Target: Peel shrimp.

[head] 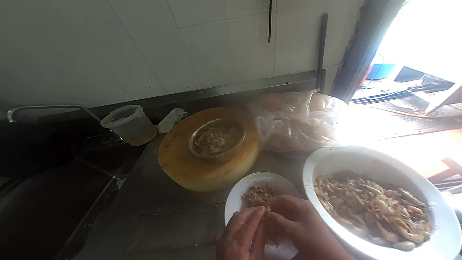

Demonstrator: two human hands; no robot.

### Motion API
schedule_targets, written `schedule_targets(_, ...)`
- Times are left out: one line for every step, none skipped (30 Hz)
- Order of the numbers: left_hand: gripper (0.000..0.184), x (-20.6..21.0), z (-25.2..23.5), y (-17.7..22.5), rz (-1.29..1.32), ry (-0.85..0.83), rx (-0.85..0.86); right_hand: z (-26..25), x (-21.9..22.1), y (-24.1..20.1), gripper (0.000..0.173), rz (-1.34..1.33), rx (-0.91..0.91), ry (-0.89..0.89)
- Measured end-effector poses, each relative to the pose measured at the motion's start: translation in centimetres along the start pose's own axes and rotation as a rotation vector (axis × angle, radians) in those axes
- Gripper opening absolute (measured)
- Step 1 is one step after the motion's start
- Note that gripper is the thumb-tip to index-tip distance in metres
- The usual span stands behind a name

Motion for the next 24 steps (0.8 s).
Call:
schedule_targets(0.022, 0.0, 0.0, 0.2, -0.018, -0.004, 0.007, 0.1, -0.1, 0.0, 0.018, -0.008, -0.008, 0.014)
schedule_targets(0.021, 0.1, 0.1, 0.3, -0.027, 0.001, 0.010, 0.2, -0.1, 0.0, 0.019, -0.023, -0.012, 0.024)
schedule_targets(0.020, 0.1, 0.2, 0.3, -0.032, 0.014, 0.013, 0.3, 0.0, 0.0, 0.020, -0.037, -0.013, 0.032)
schedule_targets(0.020, 0.1, 0.2, 0.4, -0.036, 0.032, 0.013, 0.4, 0.0, 0.0, 0.020, -0.046, -0.014, 0.049)
schedule_targets(0.019, 0.1, 0.2, 0.5, -0.029, 0.051, 0.013, 0.4, 0.1, -0.1, 0.019, -0.055, -0.016, 0.069)
schedule_targets(0.018, 0.1, 0.2, 0.6, -0.017, 0.064, 0.009, 0.4, 0.1, -0.1, 0.018, -0.057, -0.021, 0.090)
schedule_targets(0.018, 0.2, 0.2, 0.7, 0.002, 0.075, 0.001, 0.5, 0.0, -0.2, 0.017, -0.057, -0.031, 0.108)
schedule_targets(0.018, 0.2, 0.2, 0.8, 0.022, 0.081, -0.011, 0.5, 0.0, -0.2, 0.015, -0.059, -0.042, 0.119)
schedule_targets(0.019, 0.2, 0.2, 0.9, 0.054, 0.084, -0.032, 0.6, 0.0, -0.3, 0.014, -0.059, -0.057, 0.122)
schedule_targets(0.020, 0.2, 0.2, 0.9, 0.102, 0.089, -0.066, 0.6, -0.1, -0.3, 0.012, -0.061, -0.074, 0.116)
schedule_targets(0.021, 0.1, 0.2, 0.9, 0.164, 0.095, -0.114, 0.6, -0.1, -0.3, 0.011, -0.062, -0.087, 0.107)
schedule_targets(0.021, 0.1, 0.2, 0.9, 0.239, 0.099, -0.173, 0.6, -0.1, -0.3, 0.011, -0.062, -0.094, 0.094)
schedule_targets(0.021, 0.0, 0.2, 0.8, 0.329, 0.100, -0.242, 0.6, -0.1, -0.3, 0.010, -0.061, -0.099, 0.077)
schedule_targets(0.021, 0.1, 0.2, 0.5, 0.433, 0.097, -0.324, 0.5, -0.2, -0.3, 0.009, -0.052, -0.102, 0.062)
schedule_targets(0.019, 0.1, 0.3, 0.2, 0.547, 0.088, -0.422, 0.5, -0.2, -0.4, 0.006, -0.043, -0.099, 0.046)
schedule_targets(0.017, 0.3, 0.4, -0.1, 0.665, 0.080, -0.530, 0.5, -0.2, -0.4, 0.005, -0.042, -0.085, 0.026)
schedule_targets(0.017, 0.5, 0.5, -0.4, 0.770, 0.073, -0.637, 0.5, -0.2, -0.4, 0.005, -0.045, -0.060, 0.005)
schedule_targets(0.019, 0.6, 0.6, -0.7, 0.837, 0.059, -0.705, 0.4, -0.1, -0.2, 0.006, -0.047, -0.029, -0.006)
schedule_targets(0.021, 0.6, 0.5, -0.9, 0.847, 0.034, -0.705, 0.4, -0.1, -0.1, 0.008, -0.035, 0.006, -0.006)
schedule_targets(0.023, 0.4, 0.2, -0.9, 0.788, -0.004, -0.645, 0.3, -0.2, 0.0, 0.011, -0.021, 0.049, -0.008)
schedule_targets(0.026, 0.0, -0.2, -0.9, 0.678, -0.060, -0.549, 0.2, -0.4, 0.1, 0.012, 0.001, 0.097, -0.016)
schedule_targets(0.030, -0.3, -0.6, -0.8, 0.572, -0.120, -0.445, 0.2, -0.5, 0.2, 0.012, 0.030, 0.151, -0.030)
schedule_targets(0.031, -0.5, -1.0, -0.7, 0.492, -0.173, -0.355, 0.1, -0.5, 0.3, 0.012, 0.059, 0.199, -0.051)
schedule_targets(0.029, -0.6, -1.3, -0.7, 0.430, -0.214, -0.286, 0.2, -0.5, 0.3, 0.012, 0.091, 0.240, -0.076)
Point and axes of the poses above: each hand's wrist, its own z-axis away from the middle knuckle, its own x-axis out of the palm, y = z × x, the point moved 5 cm from there along -z, towards the middle knuckle, and after that the axes turned 10 degrees about x, right-handed, at the moved point
